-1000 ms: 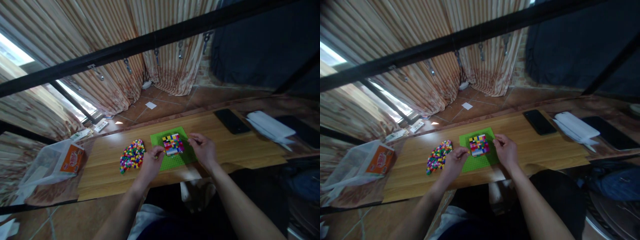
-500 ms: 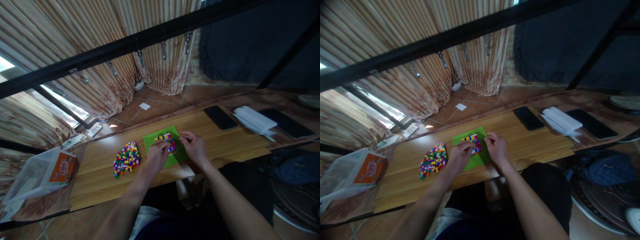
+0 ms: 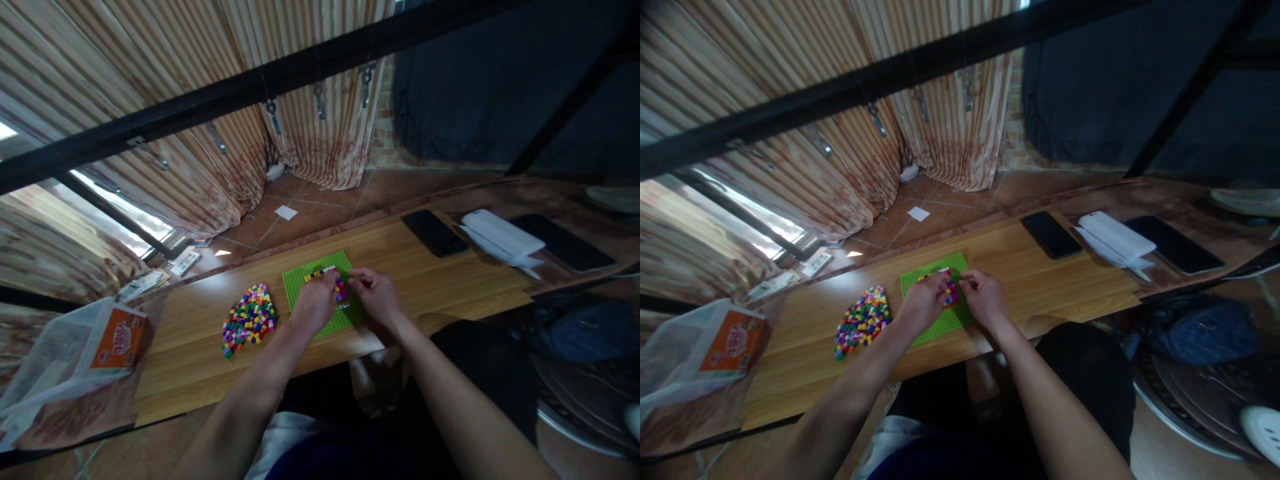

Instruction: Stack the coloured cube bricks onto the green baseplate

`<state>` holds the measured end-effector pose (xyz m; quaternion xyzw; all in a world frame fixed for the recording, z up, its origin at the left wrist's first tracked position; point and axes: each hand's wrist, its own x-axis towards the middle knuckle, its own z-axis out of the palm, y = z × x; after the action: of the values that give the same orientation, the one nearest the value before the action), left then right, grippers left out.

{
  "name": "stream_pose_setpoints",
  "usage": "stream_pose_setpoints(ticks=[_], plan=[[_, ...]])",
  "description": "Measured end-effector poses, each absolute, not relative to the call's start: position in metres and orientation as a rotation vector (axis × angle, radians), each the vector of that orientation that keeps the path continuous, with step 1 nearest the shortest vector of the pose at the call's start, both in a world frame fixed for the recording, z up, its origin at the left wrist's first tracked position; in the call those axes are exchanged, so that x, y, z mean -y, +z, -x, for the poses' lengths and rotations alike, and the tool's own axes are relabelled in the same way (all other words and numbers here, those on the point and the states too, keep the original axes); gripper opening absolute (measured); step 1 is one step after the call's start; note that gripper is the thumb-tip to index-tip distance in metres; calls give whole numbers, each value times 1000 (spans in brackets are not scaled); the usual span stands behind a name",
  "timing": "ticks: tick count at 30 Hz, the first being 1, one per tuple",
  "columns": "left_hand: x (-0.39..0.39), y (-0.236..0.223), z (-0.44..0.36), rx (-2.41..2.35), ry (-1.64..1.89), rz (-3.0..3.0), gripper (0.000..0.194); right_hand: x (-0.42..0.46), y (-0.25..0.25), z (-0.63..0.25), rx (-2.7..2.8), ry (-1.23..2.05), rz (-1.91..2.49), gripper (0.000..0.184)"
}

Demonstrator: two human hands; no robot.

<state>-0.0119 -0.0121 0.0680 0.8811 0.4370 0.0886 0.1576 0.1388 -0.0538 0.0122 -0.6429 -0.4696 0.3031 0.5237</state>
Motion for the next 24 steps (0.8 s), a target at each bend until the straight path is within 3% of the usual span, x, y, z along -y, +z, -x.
stream_pose_setpoints(ticks=[13, 24], plan=[[10, 73, 2, -1324, 182, -2563, 22, 55, 12, -133, 1104, 887, 1434, 23], [12, 67, 7, -1311, 243, -2564, 29, 54, 12, -129, 1203, 769, 1547, 23]])
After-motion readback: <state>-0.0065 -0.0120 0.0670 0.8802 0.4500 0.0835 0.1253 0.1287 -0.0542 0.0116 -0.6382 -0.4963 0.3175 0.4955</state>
